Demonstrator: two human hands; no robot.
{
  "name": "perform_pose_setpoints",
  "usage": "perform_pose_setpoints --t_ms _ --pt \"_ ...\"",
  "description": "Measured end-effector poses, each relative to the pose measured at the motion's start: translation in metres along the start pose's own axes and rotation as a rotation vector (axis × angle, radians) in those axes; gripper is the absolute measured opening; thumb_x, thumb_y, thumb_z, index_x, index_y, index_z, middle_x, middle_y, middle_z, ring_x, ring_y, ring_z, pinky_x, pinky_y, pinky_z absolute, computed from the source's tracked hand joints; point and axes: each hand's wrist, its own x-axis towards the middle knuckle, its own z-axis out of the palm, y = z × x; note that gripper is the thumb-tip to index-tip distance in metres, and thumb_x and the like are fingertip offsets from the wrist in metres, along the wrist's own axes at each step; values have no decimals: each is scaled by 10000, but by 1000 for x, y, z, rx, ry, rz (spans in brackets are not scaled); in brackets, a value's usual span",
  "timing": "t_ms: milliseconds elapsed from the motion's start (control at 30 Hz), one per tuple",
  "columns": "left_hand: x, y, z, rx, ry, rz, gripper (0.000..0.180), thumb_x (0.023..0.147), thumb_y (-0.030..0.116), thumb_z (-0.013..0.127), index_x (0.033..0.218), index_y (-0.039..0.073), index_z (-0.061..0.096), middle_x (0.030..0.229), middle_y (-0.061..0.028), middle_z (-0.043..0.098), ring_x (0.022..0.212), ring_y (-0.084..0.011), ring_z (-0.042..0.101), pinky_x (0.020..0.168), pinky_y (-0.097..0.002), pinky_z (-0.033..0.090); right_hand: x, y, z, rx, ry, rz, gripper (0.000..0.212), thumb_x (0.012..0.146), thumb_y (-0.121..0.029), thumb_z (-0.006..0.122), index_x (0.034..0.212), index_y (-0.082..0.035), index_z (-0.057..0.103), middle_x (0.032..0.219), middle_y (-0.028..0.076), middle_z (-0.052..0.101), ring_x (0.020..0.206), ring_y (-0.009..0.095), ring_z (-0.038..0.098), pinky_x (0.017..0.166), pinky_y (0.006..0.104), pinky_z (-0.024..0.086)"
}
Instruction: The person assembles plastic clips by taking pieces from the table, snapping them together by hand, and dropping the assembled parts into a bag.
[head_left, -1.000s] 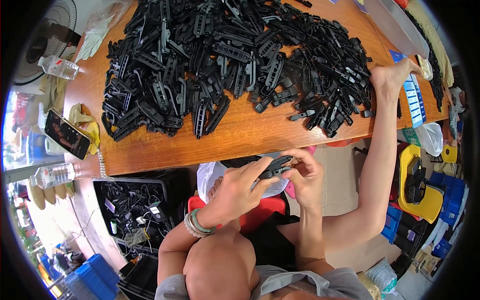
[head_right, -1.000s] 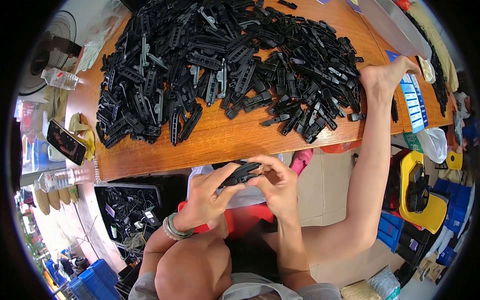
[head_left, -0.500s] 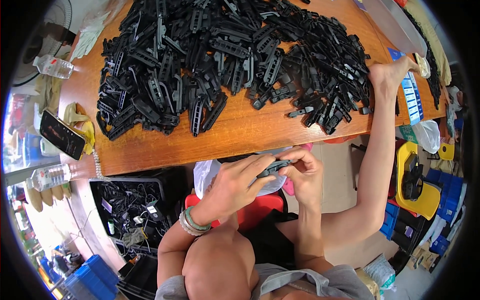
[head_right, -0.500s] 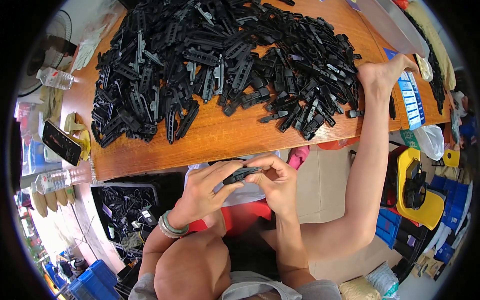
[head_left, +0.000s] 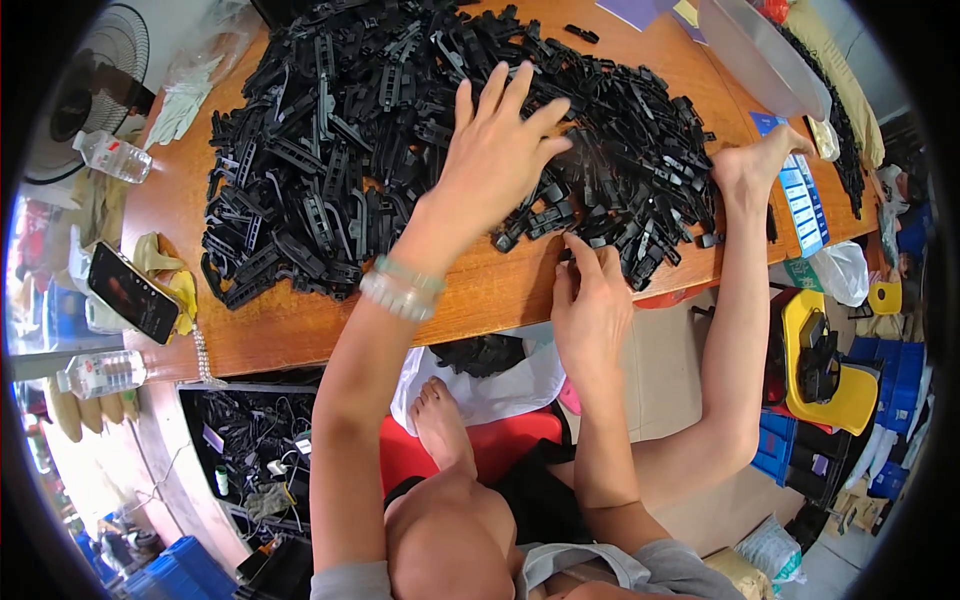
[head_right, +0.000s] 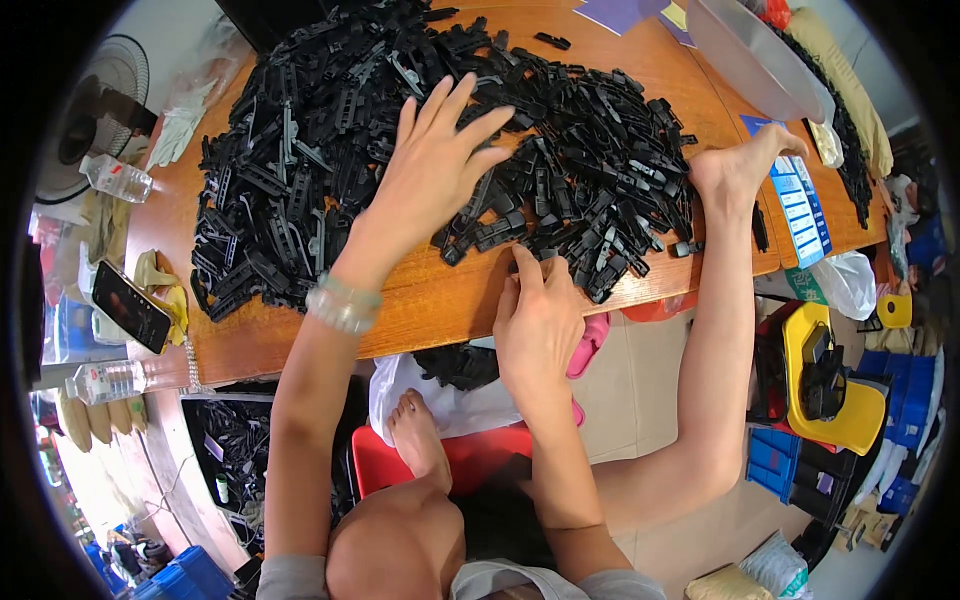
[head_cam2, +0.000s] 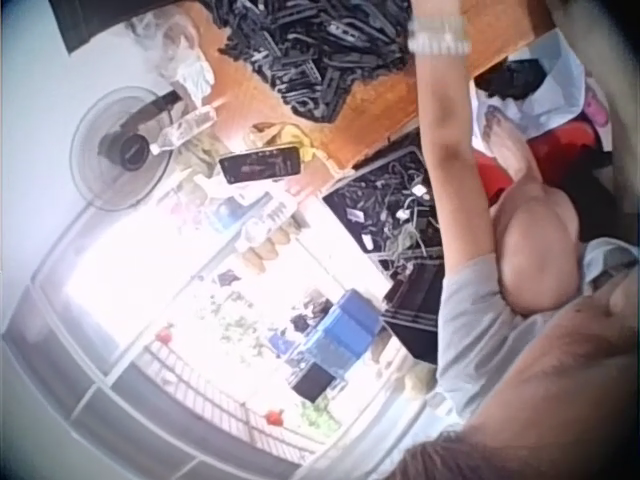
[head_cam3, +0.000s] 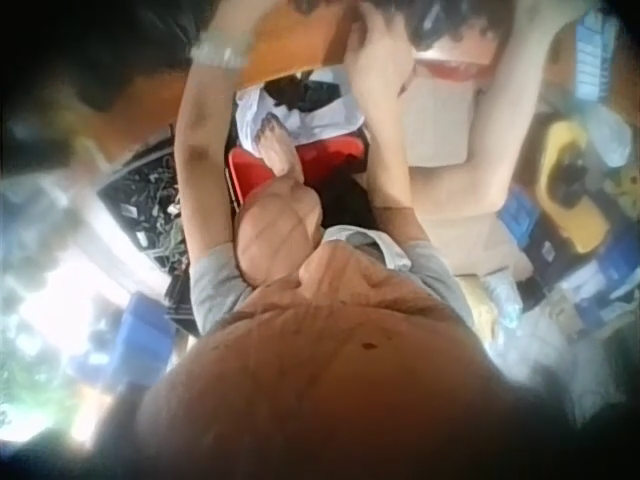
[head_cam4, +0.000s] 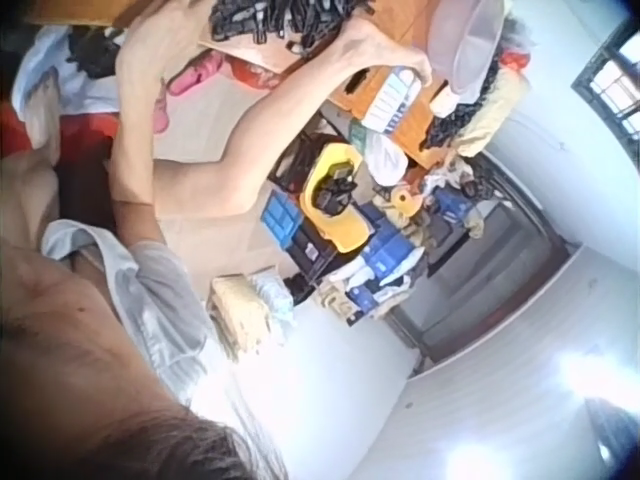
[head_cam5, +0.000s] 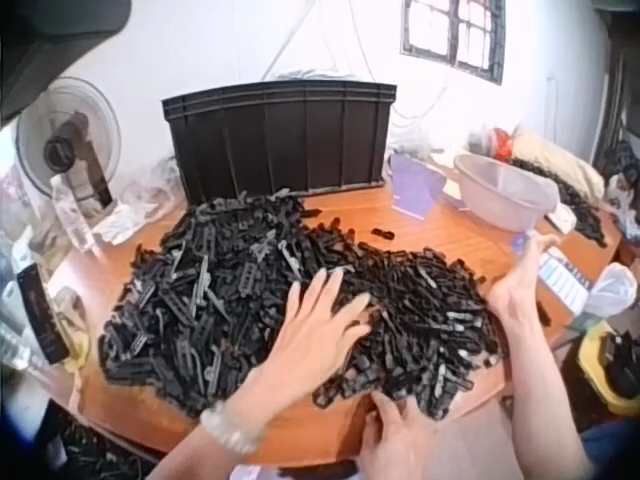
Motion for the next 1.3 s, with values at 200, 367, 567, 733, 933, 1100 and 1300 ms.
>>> perform_pose_setpoints --t_ms 200,367,567,733,933,1100,1300 --pt "22 -8 23 110 -422 -147 508 857 524 493 1191 155 589 1279 -170 494 1280 -346 340 1062 -556 127 -8 4 -1 89 -51 -101 231 766 -28 618 996 -21 591 857 141 513 746 314 558 613 397 449" --pt "-4 -3 -1 119 -411 -90 487 857 498 511 1139 115 616 1219 -165 534 1265 -325 368 1060 -554 156 -12 -4 -1 154 -121 -33 249 720 -79 703 918 -25 561 846 145 522 757 341 555 625 413 436" --pt "-14 0 -27 -61 -226 1 399 847 365 587 1131 86 606 1253 -189 500 1250 -332 379 1048 -435 284 -17 -4 3 163 -57 33 211 751 -41 658 926 -8 545 811 154 545 693 330 560 620 410 446" --pt "-27 30 -61 -117 -260 -176 201 756 200 675 722 9 625 710 -120 570 647 -307 580 586 -371 471 -19 4 -4 239 59 63 188 770 4 621 949 19 567 799 141 555 582 237 546 532 336 443" --pt "-37 46 -50 140 -426 -216 150 756 160 655 772 24 594 767 -110 577 664 -301 598 558 -383 463 -20 14 -7 338 188 146 123 837 -2 594 953 39 605 799 113 606 575 137 567 502 247 439" --pt "-40 38 -55 -32 -80 -280 91 759 71 638 784 17 568 741 -96 548 579 -263 546 520 -342 427 -27 22 -11 593 293 293 87 864 -9 582 936 37 597 769 91 624 586 102 589 515 221 472" --pt "-60 48 -60 -261 89 -290 106 803 -50 584 862 1 513 721 -32 515 529 -86 437 483 -236 359 -29 25 -13 1211 257 372 126 907 -96 547 942 24 536 857 158 630 696 172 622 577 264 506"
